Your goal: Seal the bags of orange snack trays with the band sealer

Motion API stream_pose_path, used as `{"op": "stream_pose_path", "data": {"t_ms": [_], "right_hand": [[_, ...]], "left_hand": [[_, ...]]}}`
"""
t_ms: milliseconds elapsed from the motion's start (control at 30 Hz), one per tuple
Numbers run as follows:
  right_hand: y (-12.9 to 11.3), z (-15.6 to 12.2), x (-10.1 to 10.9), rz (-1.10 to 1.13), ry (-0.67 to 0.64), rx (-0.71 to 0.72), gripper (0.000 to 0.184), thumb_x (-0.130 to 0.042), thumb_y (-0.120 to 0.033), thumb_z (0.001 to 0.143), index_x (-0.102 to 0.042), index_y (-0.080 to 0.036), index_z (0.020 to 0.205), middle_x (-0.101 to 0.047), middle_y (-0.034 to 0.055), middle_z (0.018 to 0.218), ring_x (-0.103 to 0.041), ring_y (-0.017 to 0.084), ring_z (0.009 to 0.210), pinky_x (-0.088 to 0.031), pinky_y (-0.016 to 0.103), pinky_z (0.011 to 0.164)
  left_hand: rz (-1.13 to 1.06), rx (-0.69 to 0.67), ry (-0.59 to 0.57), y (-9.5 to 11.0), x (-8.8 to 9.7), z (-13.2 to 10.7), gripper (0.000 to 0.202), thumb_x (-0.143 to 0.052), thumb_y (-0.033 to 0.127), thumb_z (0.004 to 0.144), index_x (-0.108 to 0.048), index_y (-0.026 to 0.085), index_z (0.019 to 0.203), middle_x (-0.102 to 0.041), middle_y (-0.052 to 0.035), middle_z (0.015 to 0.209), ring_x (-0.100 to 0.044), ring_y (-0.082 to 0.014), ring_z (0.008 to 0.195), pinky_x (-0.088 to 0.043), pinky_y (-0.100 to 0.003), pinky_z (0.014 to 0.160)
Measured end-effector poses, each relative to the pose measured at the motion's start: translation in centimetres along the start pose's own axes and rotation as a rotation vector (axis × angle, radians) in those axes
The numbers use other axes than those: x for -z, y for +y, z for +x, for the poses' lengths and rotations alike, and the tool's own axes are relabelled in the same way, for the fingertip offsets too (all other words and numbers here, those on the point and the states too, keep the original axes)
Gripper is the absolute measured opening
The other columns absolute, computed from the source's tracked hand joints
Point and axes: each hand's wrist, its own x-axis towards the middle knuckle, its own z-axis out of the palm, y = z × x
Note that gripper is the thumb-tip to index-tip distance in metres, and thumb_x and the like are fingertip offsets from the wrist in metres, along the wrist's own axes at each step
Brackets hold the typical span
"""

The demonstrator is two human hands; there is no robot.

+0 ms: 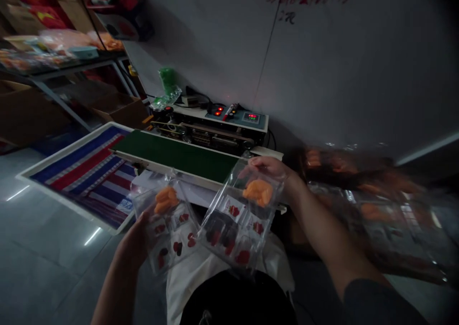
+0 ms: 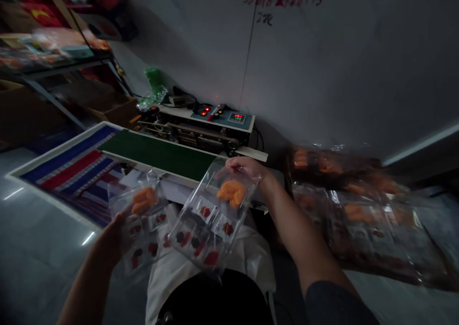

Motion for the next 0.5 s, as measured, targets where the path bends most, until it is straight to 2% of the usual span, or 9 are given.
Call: {"op": "stream_pose_path", "data": {"t_ms": [233, 333, 433, 500], "right_hand": [[0.2, -0.2, 0.3, -0.024, -0.082, -0.028, 0.024, -0.06, -0.035, 0.081, -0.054, -0.021, 0.064, -0.071, 0.0076, 0.079, -0.069, 0.023, 0.082, -0.057, 0.033, 0.07], [0.1, -1.0, -0.4, 0.024, -0.017, -0.026, 0.023, -0.062, -0.033, 0.08, -0.053, -0.021, 0.064, -0.069, 0.0047, 0.076, -0.068, 0.02, 0.077, -0.057, 0.031, 0.071], [-0.1, -2.0, -1.0, 0.029, 0.071, -0.052, 0.021, -0.068, -0.031, 0.074, -0.055, -0.019, 0.063, -0.067, 0.0029, 0.074, -0.068, 0.018, 0.076, -0.057, 0.028, 0.07], [0.0, -2.7, -1.0, -0.029, 0.13, -0.092, 0.023, -0.069, -0.033, 0.073, -0.055, -0.018, 0.063, -0.067, 0.0036, 0.076, -0.067, 0.018, 0.073, -0.057, 0.027, 0.069]], "left_hand": [[0.049, 0.024, -0.114, -0.4, -0.7, 0.6, 0.072, -0.078, 0.027, 0.077, -0.054, 0.02, 0.144, -0.079, -0.0101, 0.101, -0.075, -0.0238, 0.069, -0.062, -0.029, 0.06], [0.053, -0.008, -0.161, -0.5, -1.5, 0.5, 0.07, -0.078, 0.029, 0.078, -0.053, 0.019, 0.143, -0.078, -0.0116, 0.104, -0.075, -0.0233, 0.072, -0.062, -0.03, 0.063], [0.008, -0.019, -0.189, -0.8, -2.0, 0.0, 0.068, -0.079, 0.033, 0.08, -0.053, 0.019, 0.141, -0.078, -0.0082, 0.095, -0.073, -0.0201, 0.068, -0.06, -0.027, 0.06], [-0.02, -0.018, -0.208, -1.1, -2.1, -0.4, 0.065, -0.077, 0.037, 0.082, -0.053, 0.018, 0.139, -0.077, -0.0088, 0.099, -0.075, -0.0224, 0.076, -0.061, -0.03, 0.066]]}}
